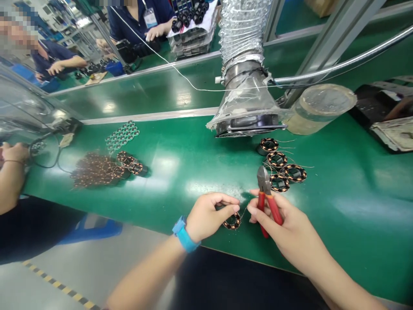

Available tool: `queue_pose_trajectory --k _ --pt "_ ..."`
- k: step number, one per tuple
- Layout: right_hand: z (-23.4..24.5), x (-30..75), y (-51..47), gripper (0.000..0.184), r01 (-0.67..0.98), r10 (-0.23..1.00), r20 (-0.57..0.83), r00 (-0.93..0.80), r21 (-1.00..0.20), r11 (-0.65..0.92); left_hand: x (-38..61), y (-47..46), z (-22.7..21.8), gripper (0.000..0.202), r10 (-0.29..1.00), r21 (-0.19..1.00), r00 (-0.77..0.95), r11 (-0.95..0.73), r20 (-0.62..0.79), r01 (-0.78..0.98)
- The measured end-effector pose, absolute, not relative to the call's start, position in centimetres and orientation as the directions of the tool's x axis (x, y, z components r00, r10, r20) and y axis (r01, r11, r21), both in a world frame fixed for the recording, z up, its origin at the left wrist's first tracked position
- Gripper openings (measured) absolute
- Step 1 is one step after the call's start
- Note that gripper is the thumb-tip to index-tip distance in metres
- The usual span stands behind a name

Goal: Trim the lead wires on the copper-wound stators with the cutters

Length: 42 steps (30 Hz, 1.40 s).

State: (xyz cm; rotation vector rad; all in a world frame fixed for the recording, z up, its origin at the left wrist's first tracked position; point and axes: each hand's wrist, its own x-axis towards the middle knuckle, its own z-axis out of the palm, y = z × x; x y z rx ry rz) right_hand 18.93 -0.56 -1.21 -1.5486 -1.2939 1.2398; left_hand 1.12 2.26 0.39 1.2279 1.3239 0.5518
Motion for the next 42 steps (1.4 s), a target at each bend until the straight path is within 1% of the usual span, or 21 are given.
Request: queue_pose_trajectory --k 3,5,7,9,10,12,14,15,17,19,20,21,23,26,30,36,42 --pt "-0.9 19.1 0.0 0.044 0.223 0.977 -0.207 -0.053 -0.956 -0.190 1.7 2.4 0.4 0.013 0.851 0.910 0.353 0.295 -0.389 0.292" --pt "-0.9 19.3 0.1 0.045 0.210 0.977 -0.200 -0.074 -0.961 -0.181 2.1 2.4 0.3 0.017 0.819 0.898 0.380 0.345 -0.430 0.273" --pt "-0.8 20.0 0.0 0.048 0.200 0.981 -0.186 -0.057 -0.965 -0.172 2.4 2.4 0.3 0.022 0.803 0.865 0.334 0.415 -0.493 0.281" --pt "-0.8 21.2 -0.3 0.048 0.194 0.983 -0.181 -0.017 -0.965 -0.175 2.6 2.5 0.3 0.022 0.807 0.844 0.272 0.448 -0.524 0.296" --pt "-0.8 21.9 -0.6 0.047 0.219 0.984 -0.178 -0.003 -0.960 -0.173 2.6 2.5 0.3 0.020 0.811 0.841 0.254 0.453 -0.527 0.296" --pt "-0.9 23.3 -1.4 0.044 0.347 0.989 -0.145 -0.009 -0.929 -0.133 2.6 2.6 0.3 0.016 0.812 0.840 0.248 0.460 -0.529 0.286" --pt "-1.1 24.4 -2.4 0.043 0.535 0.996 -0.062 -0.070 -0.845 -0.015 2.6 2.6 0.4 0.014 0.803 0.838 0.255 0.478 -0.539 0.264" --pt "-1.4 24.7 -3.0 0.044 0.619 0.993 -0.003 -0.119 -0.782 0.071 2.6 2.5 0.4 0.013 0.799 0.836 0.257 0.487 -0.543 0.252" --pt "-1.9 24.9 -4.0 0.046 0.734 0.970 0.108 -0.216 -0.637 0.235 2.7 2.5 0.5 0.012 0.797 0.834 0.255 0.497 -0.548 0.240" --pt "-2.4 24.7 -4.6 0.047 0.798 0.937 0.180 -0.298 -0.491 0.349 2.8 2.4 0.6 0.011 0.801 0.834 0.243 0.496 -0.546 0.239" --pt "-2.6 24.5 -4.8 0.048 0.817 0.924 0.202 -0.324 -0.432 0.381 2.8 2.4 0.7 0.011 0.804 0.835 0.236 0.495 -0.545 0.241" --pt "-2.8 24.3 -4.9 0.048 0.830 0.915 0.214 -0.341 -0.388 0.400 2.9 2.4 0.7 0.010 0.806 0.835 0.232 0.494 -0.544 0.240" --pt "-3.0 23.9 -4.8 0.049 0.841 0.905 0.220 -0.364 -0.341 0.421 2.9 2.4 0.7 0.010 0.808 0.837 0.231 0.494 -0.542 0.235" --pt "-3.1 23.7 -4.7 0.048 0.840 0.901 0.218 -0.375 -0.332 0.430 3.0 2.5 0.6 0.010 0.805 0.836 0.233 0.500 -0.545 0.226" --pt "-3.0 23.9 -4.8 0.047 0.827 0.898 0.228 -0.376 -0.355 0.436 3.0 2.4 0.5 0.009 0.811 0.842 0.234 0.495 -0.536 0.214" --pt "-3.0 24.2 -4.8 0.045 0.764 0.911 0.184 -0.369 -0.499 0.410 3.0 2.4 0.6 0.009 0.812 0.847 0.248 0.487 -0.529 0.212" --pt "-3.1 24.5 -4.5 0.045 0.744 0.909 0.178 -0.376 -0.526 0.411 3.0 2.3 0.5 0.009 0.816 0.848 0.239 0.488 -0.527 0.205"
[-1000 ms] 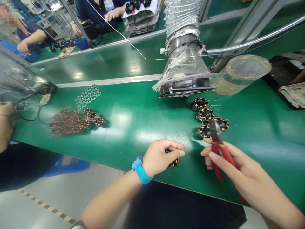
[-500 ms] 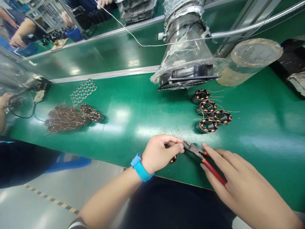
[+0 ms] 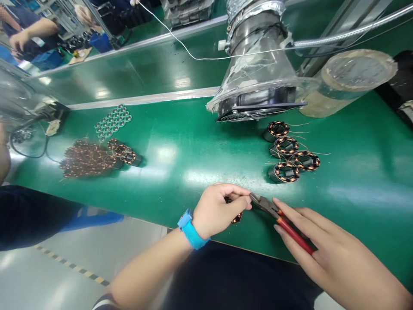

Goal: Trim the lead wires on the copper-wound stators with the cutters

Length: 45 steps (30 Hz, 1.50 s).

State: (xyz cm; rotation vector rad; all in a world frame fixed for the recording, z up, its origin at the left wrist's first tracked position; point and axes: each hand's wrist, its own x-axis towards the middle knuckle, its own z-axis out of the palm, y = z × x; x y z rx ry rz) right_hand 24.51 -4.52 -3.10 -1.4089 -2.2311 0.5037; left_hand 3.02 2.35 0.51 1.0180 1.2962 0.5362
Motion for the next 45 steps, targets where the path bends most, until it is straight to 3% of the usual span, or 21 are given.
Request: queue_pose_trajectory --k 6,10,14,19,25,31,34,41,45 --pt "-2.5 24.6 -4.1 0.041 0.681 0.941 0.138 -0.310 -0.658 0.321 3.1 2.3 0.5 0.009 0.808 0.837 0.231 0.494 -0.541 0.235" --pt "-2.2 24.9 -3.9 0.037 0.699 0.972 0.115 -0.207 -0.678 0.229 3.0 2.4 0.5 0.013 0.801 0.829 0.235 0.490 -0.550 0.270" --pt "-2.3 24.9 -4.0 0.044 0.709 0.974 0.077 -0.213 -0.674 0.208 2.6 2.1 0.1 0.019 0.851 0.874 0.232 0.416 -0.471 0.251" --pt "-2.5 24.2 -4.1 0.048 0.769 0.946 0.100 -0.308 -0.559 0.310 2.1 1.6 -0.4 0.024 0.908 0.905 0.135 0.363 -0.397 0.221" --pt "-2.0 23.5 -3.1 0.043 0.808 0.884 0.200 -0.423 -0.360 0.467 2.3 1.8 -0.3 0.020 0.881 0.886 0.121 0.438 -0.457 0.155" --pt "-1.7 23.1 -2.6 0.043 0.805 0.865 0.213 -0.454 -0.317 0.501 2.5 2.0 -0.1 0.015 0.877 0.884 0.116 0.461 -0.467 0.074" --pt "-1.9 23.2 -2.8 0.043 0.800 0.874 0.189 -0.447 -0.353 0.485 2.6 2.0 0.0 0.013 0.873 0.883 0.133 0.467 -0.469 0.049" --pt "-1.7 23.6 -2.7 0.045 0.736 0.912 0.099 -0.397 -0.559 0.381 2.7 2.2 0.3 0.012 0.861 0.872 0.139 0.488 -0.489 0.042" --pt "-1.3 23.5 -2.5 0.046 0.712 0.945 -0.023 -0.325 -0.663 0.229 2.7 2.3 0.3 0.010 0.854 0.864 0.135 0.501 -0.502 0.047"
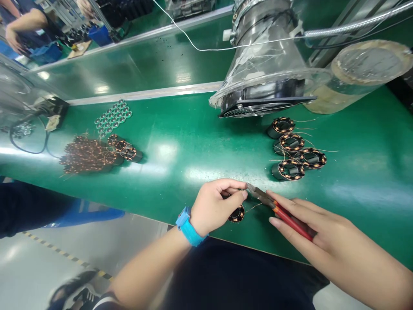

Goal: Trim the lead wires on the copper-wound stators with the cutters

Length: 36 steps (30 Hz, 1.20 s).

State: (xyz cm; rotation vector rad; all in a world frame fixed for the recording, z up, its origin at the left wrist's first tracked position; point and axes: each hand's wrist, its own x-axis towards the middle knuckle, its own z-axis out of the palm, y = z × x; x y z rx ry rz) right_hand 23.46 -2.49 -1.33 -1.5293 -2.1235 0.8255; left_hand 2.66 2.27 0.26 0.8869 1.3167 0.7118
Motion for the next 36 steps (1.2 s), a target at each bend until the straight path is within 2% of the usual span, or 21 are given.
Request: queue_pose_trajectory --k 5,10,15,17,19,22,24,28,36 --pt "-1.2 23.5 -2.7 0.051 0.688 0.955 -0.183 -0.235 -0.725 0.030 2.5 2.1 0.1 0.008 0.861 0.874 0.152 0.480 -0.485 0.073" --pt "-1.0 23.9 -2.7 0.051 0.596 0.913 -0.329 -0.242 -0.793 -0.128 2.4 2.1 0.1 0.008 0.865 0.878 0.158 0.460 -0.477 0.134" --pt "-0.8 24.4 -1.8 0.045 0.518 0.834 -0.470 -0.289 -0.809 -0.277 2.2 2.2 0.0 0.014 0.862 0.877 0.181 0.445 -0.474 0.180" --pt "-0.7 24.5 -1.3 0.042 0.503 0.841 -0.463 -0.280 -0.817 -0.282 1.9 2.0 0.0 0.020 0.869 0.884 0.188 0.423 -0.458 0.201" --pt "-0.6 24.6 -1.2 0.041 0.504 0.898 -0.384 -0.214 -0.831 -0.235 1.6 1.7 0.0 0.026 0.895 0.897 0.172 0.366 -0.412 0.247" --pt "-0.3 24.7 -2.2 0.044 0.529 0.937 -0.309 -0.164 -0.829 -0.181 1.0 1.0 -0.1 0.023 0.933 0.907 0.133 0.282 -0.336 0.313" --pt "-0.1 24.6 -3.3 0.047 0.539 0.906 -0.355 -0.229 -0.822 -0.186 0.8 0.8 -0.1 0.019 0.939 0.907 0.118 0.273 -0.324 0.320" --pt "0.2 23.9 -4.2 0.049 0.530 0.768 -0.485 -0.419 -0.817 -0.226 0.7 0.9 -0.2 0.019 0.928 0.904 0.114 0.310 -0.355 0.294" --pt "-0.2 22.8 -2.1 0.050 0.490 0.754 -0.472 -0.457 -0.841 -0.230 0.7 1.6 0.4 0.019 0.881 0.880 0.140 0.414 -0.451 0.232"
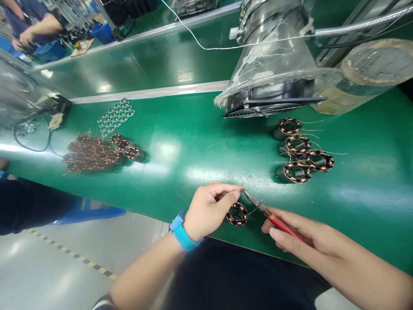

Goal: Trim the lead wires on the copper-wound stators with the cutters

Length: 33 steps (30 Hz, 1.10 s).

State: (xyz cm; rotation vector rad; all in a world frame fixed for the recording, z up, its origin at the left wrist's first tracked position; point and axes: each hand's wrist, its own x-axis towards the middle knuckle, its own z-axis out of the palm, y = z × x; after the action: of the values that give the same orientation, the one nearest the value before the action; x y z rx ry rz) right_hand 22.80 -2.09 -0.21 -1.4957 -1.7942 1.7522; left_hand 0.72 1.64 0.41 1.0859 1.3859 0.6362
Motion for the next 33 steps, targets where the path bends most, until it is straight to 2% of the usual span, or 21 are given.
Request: queue_pose_trajectory --k 7,12,19,28,33 --pt "-0.03 22.99 -1.57 0.051 0.436 0.714 -0.505 -0.485 -0.847 -0.303 0.55 2.14 0.90 0.016 0.858 0.863 0.189 0.418 -0.478 0.283" --pt "-0.19 23.01 -1.70 0.049 0.450 0.700 -0.520 -0.490 -0.838 -0.308 0.57 2.14 0.72 0.017 0.876 0.863 0.196 0.352 -0.440 0.363" --pt "-0.42 22.94 -1.61 0.049 0.436 0.693 -0.523 -0.496 -0.840 -0.322 0.63 2.12 0.76 0.018 0.873 0.860 0.207 0.348 -0.443 0.373" --pt "-0.21 23.30 -1.64 0.044 0.473 0.756 -0.459 -0.466 -0.851 -0.225 0.63 2.09 0.94 0.017 0.883 0.866 0.200 0.332 -0.425 0.375" --pt "-0.28 23.46 -1.68 0.048 0.479 0.756 -0.454 -0.472 -0.852 -0.212 0.64 2.15 0.96 0.017 0.884 0.870 0.209 0.324 -0.419 0.373"
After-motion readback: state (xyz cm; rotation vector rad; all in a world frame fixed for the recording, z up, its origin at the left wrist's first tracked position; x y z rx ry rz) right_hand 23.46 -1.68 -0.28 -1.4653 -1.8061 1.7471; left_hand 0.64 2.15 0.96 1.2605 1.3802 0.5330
